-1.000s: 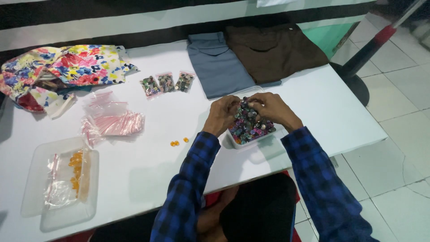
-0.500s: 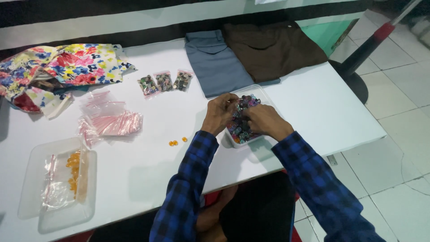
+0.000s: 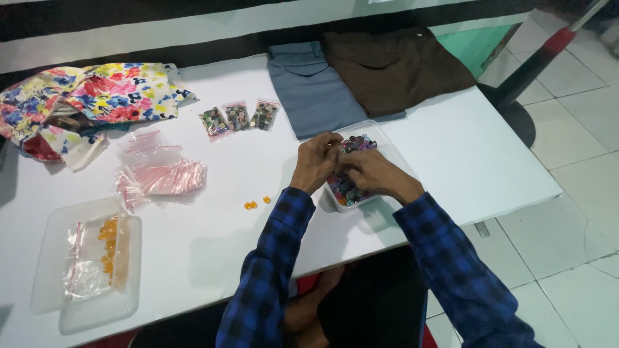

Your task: Sorting small colorful buttons from a tray into plastic bags

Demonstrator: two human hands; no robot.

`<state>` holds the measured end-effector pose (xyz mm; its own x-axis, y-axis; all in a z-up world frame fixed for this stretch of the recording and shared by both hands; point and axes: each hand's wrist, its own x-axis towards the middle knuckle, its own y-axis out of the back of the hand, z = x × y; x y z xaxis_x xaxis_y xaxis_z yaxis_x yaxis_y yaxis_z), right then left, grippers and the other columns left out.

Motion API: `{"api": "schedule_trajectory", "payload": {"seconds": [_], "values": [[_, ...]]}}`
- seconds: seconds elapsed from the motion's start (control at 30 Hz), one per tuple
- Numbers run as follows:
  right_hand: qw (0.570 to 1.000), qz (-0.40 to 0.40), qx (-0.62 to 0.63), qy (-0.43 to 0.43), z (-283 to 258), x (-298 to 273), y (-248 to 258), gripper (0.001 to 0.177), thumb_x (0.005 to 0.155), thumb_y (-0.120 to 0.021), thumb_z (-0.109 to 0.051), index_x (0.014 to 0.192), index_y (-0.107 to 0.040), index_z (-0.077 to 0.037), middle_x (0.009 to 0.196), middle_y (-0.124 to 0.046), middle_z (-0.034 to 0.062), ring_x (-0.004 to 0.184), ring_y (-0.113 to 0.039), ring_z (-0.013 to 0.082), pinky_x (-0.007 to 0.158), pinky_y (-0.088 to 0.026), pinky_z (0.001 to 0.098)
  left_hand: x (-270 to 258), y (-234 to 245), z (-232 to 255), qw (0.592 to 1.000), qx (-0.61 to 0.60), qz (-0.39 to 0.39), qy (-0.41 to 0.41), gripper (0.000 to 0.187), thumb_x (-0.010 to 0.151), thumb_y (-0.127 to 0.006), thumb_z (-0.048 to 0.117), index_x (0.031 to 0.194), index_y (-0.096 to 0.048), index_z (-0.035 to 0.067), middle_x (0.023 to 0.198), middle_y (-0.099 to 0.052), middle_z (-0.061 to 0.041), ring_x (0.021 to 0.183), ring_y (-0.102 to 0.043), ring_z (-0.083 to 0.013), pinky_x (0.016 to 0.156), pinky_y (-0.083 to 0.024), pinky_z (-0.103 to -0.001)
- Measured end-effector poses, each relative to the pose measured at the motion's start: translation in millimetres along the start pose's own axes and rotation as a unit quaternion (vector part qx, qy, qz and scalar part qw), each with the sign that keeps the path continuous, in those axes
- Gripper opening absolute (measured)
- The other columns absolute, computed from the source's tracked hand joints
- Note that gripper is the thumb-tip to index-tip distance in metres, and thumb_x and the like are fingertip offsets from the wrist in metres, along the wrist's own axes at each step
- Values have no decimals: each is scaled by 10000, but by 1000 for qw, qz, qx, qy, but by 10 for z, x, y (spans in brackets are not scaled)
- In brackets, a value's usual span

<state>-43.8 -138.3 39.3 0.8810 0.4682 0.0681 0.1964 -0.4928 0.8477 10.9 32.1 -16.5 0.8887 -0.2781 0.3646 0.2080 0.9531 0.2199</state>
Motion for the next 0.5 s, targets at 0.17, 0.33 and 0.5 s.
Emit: {"api": "schedule_trajectory", "payload": {"seconds": [0.17, 0.33, 0.5], "values": [[998, -31, -45, -31, -47, 9, -86, 263, 856, -557, -191, 1033, -709, -70, 958, -710, 238, 992, -668, 453, 863, -533, 545, 3, -29, -48, 999, -32, 8, 8, 263, 904, -634, -28, 1130, -719, 73, 923, -724, -108, 789, -747, -196, 748, -607, -328], [993, -47, -53, -98, 45, 3, 41, 284, 870, -534, -179, 1035, -735, -63, 974, -714, 240, 1013, -669, 476, 858, -538, 524, -5, -9, 1, 998, -62, 11, 10, 267, 897, -625, -39, 1125, -720, 62, 900, -725, -101, 768, -745, -174, 726, -605, -305], [994, -55, -91, -33, 11, 8, -17, 236, 867, -616, -192, 1055, -738, -120, 988, -686, 213, 1036, -649, 471, 877, -525, 537, -20, -7, 3, 997, -76, 8, 10, 254, 900, -635, -30, 1119, -720, 63, 890, -715, -94, 767, -736, -162, 729, -603, -302]]}}
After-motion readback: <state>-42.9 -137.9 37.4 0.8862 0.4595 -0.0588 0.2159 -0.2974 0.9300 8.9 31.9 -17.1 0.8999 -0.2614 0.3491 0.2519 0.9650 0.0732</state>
